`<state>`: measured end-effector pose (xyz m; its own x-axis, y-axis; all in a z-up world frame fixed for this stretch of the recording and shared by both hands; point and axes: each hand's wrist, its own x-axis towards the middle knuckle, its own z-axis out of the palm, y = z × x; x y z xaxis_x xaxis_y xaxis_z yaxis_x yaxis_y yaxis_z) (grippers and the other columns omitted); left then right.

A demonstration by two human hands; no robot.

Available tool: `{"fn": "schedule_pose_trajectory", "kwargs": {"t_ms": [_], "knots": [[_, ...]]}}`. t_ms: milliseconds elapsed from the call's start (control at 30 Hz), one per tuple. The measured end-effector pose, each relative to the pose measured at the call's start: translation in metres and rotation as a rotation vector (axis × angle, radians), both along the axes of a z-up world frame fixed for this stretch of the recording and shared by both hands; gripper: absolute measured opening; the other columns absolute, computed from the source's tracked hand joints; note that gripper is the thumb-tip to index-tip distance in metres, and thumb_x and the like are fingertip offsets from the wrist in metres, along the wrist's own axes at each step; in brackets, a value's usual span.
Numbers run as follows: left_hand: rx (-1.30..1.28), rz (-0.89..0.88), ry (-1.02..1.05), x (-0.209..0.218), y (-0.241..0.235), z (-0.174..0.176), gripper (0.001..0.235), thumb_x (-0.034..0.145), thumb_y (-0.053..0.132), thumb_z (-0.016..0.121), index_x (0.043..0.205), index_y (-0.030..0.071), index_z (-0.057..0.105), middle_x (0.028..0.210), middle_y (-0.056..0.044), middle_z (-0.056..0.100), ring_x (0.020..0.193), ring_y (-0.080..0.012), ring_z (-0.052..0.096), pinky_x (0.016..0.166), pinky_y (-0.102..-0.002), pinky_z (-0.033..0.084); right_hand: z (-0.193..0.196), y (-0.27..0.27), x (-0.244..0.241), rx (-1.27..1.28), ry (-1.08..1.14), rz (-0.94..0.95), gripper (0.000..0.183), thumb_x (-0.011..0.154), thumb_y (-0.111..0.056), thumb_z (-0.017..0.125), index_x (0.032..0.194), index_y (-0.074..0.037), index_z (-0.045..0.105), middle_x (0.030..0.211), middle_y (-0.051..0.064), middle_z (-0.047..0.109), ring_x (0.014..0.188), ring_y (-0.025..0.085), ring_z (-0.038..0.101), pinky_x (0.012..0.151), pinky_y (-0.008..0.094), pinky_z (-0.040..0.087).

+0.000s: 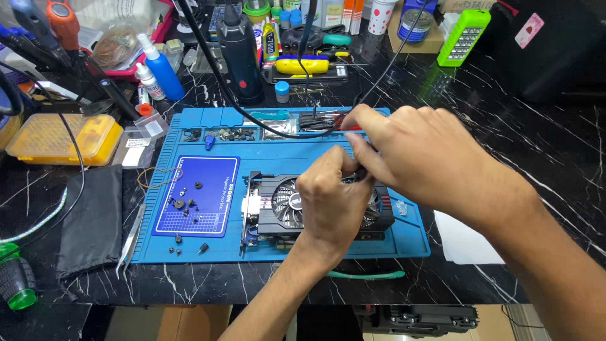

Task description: The person uses a soldering iron to apply heat to the center of a graphics card fan, then uses tweezers to remove a small plastic cap. They repeat the process on the second fan, applying heat and removing the cap. Finally, they use a toothbrush to clean the fan blades.

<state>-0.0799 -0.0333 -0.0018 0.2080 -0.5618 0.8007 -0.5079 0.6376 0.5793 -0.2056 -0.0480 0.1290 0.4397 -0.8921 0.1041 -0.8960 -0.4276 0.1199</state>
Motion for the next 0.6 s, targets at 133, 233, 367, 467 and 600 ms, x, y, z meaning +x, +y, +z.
{"fn": "schedule_pose_trajectory", "kwargs": {"t_ms": [133, 233, 367, 467, 600], "knots": [[0.144, -0.070, 0.077, 0.009, 0.000, 0.013, 0.040, 0.096, 0.011, 0.091, 0.086, 0.010, 0.053, 0.072, 0.000, 0.061, 0.064, -0.0188, 0.056, 0.060, -0.037, 0.050, 0.016, -0.001, 0.001, 0.198, -0.112, 0.059, 0.043, 0.117, -0.047, 0.053, 0.151, -0.021, 0.056, 0.095, 0.020, 0.082, 0.098, 0.054, 0.075, 0.082, 0.065, 0.054], [0.256, -0.317, 0.049, 0.021, -0.002, 0.018, 0.033, 0.107, 0.021, 0.075, 0.136, 0.009, 0.066, 0.119, -0.010, 0.074, 0.109, -0.0303, 0.068, 0.096, -0.043, 0.057, 0.023, -0.005, -0.003, 0.317, -0.133, 0.088, 0.038, 0.117, -0.039, 0.051, 0.152, -0.023, 0.052, 0.089, 0.009, 0.082, 0.087, 0.040, 0.077, 0.079, 0.053, 0.053], [0.425, -0.743, 0.016, 0.039, -0.014, 0.009, 0.018, 0.122, 0.014, 0.051, 0.125, 0.007, 0.067, 0.108, -0.004, 0.069, 0.098, -0.0166, 0.058, 0.089, -0.037, 0.053, 0.039, -0.004, -0.001, 0.480, -0.132, -0.008, 0.048, 0.117, -0.045, 0.046, 0.161, -0.025, 0.044, 0.133, 0.008, 0.084, 0.124, 0.031, 0.079, 0.100, 0.047, 0.059], [0.382, -0.745, 0.002, 0.047, -0.019, 0.009, 0.021, 0.120, 0.009, 0.055, 0.130, 0.006, 0.074, 0.107, -0.003, 0.076, 0.099, -0.0146, 0.069, 0.091, -0.030, 0.060, 0.054, 0.005, 0.010, 0.584, -0.109, -0.145, 0.047, 0.118, -0.042, 0.048, 0.163, -0.033, 0.039, 0.119, 0.004, 0.091, 0.110, 0.024, 0.084, 0.098, 0.042, 0.061], [0.224, -0.595, -0.042, 0.046, -0.013, 0.019, 0.016, 0.109, 0.005, 0.074, 0.124, 0.004, 0.078, 0.113, -0.011, 0.090, 0.107, -0.0235, 0.090, 0.097, -0.032, 0.074, 0.059, 0.012, 0.014, 0.572, 0.021, -0.201, 0.051, 0.119, -0.046, 0.045, 0.169, -0.045, 0.034, 0.095, 0.001, 0.082, 0.088, 0.024, 0.073, 0.086, 0.043, 0.057]]}}
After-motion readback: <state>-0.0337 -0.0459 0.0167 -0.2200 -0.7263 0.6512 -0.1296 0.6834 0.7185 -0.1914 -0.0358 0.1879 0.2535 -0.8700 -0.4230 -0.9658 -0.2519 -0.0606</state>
